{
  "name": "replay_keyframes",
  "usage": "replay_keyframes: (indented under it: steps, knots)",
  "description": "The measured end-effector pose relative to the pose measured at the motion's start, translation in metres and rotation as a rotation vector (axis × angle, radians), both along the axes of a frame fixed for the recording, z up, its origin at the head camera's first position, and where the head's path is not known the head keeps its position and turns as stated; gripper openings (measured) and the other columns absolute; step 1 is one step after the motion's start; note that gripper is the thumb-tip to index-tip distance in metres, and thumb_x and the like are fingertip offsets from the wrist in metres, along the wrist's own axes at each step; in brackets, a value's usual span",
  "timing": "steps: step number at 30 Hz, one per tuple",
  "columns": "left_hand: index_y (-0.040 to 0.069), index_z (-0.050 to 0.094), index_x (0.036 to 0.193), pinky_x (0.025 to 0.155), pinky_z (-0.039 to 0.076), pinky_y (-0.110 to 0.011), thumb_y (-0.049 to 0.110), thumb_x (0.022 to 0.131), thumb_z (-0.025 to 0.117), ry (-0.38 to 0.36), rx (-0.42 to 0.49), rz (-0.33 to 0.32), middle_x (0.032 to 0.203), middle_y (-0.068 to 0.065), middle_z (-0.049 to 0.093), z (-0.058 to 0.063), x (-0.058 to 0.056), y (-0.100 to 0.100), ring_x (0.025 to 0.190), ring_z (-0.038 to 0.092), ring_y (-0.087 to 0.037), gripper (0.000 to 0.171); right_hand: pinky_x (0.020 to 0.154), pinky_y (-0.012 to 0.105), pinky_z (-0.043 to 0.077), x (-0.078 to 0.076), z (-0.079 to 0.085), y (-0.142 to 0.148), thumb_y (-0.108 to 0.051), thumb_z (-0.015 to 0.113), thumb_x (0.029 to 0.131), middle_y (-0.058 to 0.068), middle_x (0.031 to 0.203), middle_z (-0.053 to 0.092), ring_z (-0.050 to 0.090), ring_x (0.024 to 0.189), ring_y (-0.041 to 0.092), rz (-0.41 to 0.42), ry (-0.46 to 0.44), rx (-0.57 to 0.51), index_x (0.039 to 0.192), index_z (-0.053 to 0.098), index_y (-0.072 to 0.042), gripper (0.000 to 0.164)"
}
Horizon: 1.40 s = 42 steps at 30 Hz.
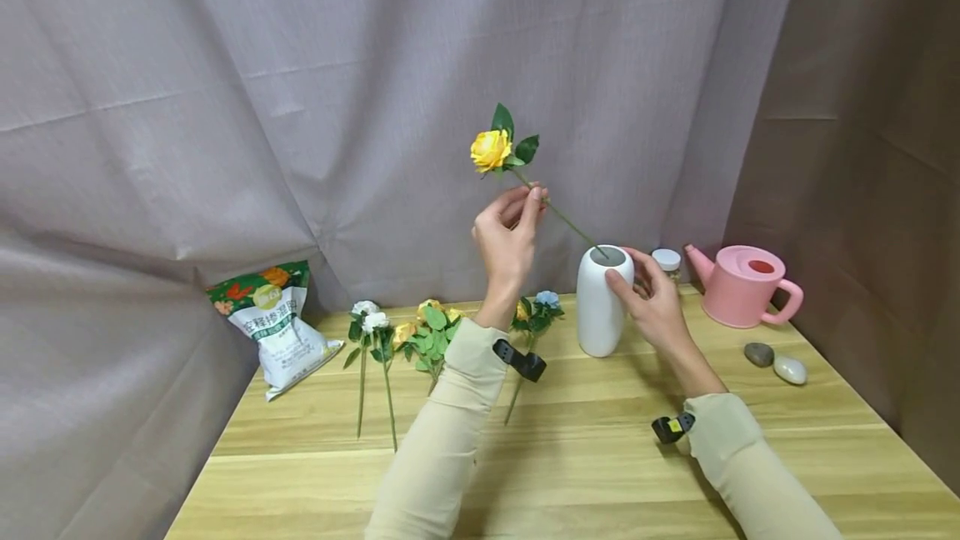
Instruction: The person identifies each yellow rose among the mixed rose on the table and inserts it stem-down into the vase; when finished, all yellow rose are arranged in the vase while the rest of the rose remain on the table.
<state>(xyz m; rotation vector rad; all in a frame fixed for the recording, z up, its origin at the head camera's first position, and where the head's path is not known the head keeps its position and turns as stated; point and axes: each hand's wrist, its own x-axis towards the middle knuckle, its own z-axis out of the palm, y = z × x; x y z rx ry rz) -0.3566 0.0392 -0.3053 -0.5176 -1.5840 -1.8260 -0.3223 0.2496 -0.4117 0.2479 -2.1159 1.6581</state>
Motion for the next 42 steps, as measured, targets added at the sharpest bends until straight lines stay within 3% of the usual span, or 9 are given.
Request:
replay_keyframes:
  steps: [5,10,19,27,33,40,42]
  knots:
    - [0.012,0.076,0.110,0.076,0.059,-0.017,0.026,0.096,0.069,-0.052,-0.178,0.060,0.099,-0.001,0.079,-0.012,-0.002,0.022,0.084,0.075,-0.003,0.020,0.096,0.014,0.046,-0.001,-0.001,0.001,-0.026,0.069,0.096,0.017,0.136,0.060,0.057,0.113,0.000,-0.002,0.006,-0.006,0.145,0.050,-0.009,0.055]
    - [0.017,0.077,0.112,0.076,0.056,-0.010,0.024,0.097,0.069,-0.098,-0.364,0.073,0.102,0.004,0.079,-0.025,-0.002,0.038,0.087,0.071,0.006,0.018,0.095,0.014,0.047,0.000,0.000,-0.001,-0.027,0.069,0.097,0.018,0.136,0.060,0.057,0.113,0.000,-0.002,0.009,0.016,0.146,0.049,-0.008,0.056]
    - [0.020,0.078,0.108,0.071,0.054,-0.008,0.025,0.097,0.069,-0.145,-0.566,0.056,0.098,0.008,0.079,-0.037,0.000,0.053,0.083,0.071,0.004,0.015,0.096,0.018,0.045,0.003,0.004,-0.003,-0.031,0.066,0.098,0.015,0.140,0.057,0.055,0.119,0.009,0.003,-0.021,0.064,0.149,0.045,-0.009,0.059]
    - [0.023,0.080,0.105,0.068,0.052,-0.009,0.030,0.097,0.068,-0.098,-0.751,0.121,0.099,0.012,0.078,-0.042,0.002,0.060,0.086,0.072,-0.001,0.016,0.091,0.017,0.047,0.003,0.004,-0.005,-0.026,0.066,0.098,0.020,0.138,0.058,0.055,0.112,0.001,-0.003,0.014,0.070,0.148,0.045,-0.005,0.058]
    - [0.019,0.080,0.103,0.068,0.052,-0.009,0.025,0.096,0.069,-0.088,-0.780,0.122,0.098,0.010,0.078,-0.046,0.004,0.055,0.087,0.072,-0.001,0.015,0.089,0.016,0.045,-0.012,-0.012,0.002,-0.030,0.066,0.098,0.019,0.132,0.060,0.056,0.111,0.007,-0.043,0.001,0.080,0.147,0.045,-0.004,0.060]
    - [0.018,0.080,0.102,0.076,0.055,-0.012,0.024,0.096,0.069,-0.054,-0.714,0.122,0.095,0.008,0.078,-0.046,0.006,0.030,0.086,0.072,-0.001,0.014,0.089,0.016,0.045,0.001,0.001,-0.004,-0.030,0.066,0.097,0.024,0.134,0.058,0.055,0.111,0.009,-0.043,-0.020,0.075,0.149,0.041,0.002,0.066]
    - [0.017,0.080,0.102,0.078,0.057,-0.015,0.025,0.096,0.068,-0.059,-0.689,0.111,0.094,0.008,0.078,-0.048,0.007,0.018,0.085,0.072,-0.002,0.015,0.091,0.017,0.045,-0.003,-0.002,-0.003,-0.031,0.067,0.097,0.023,0.135,0.058,0.055,0.113,0.012,-0.044,-0.031,0.066,0.150,0.040,0.001,0.067]
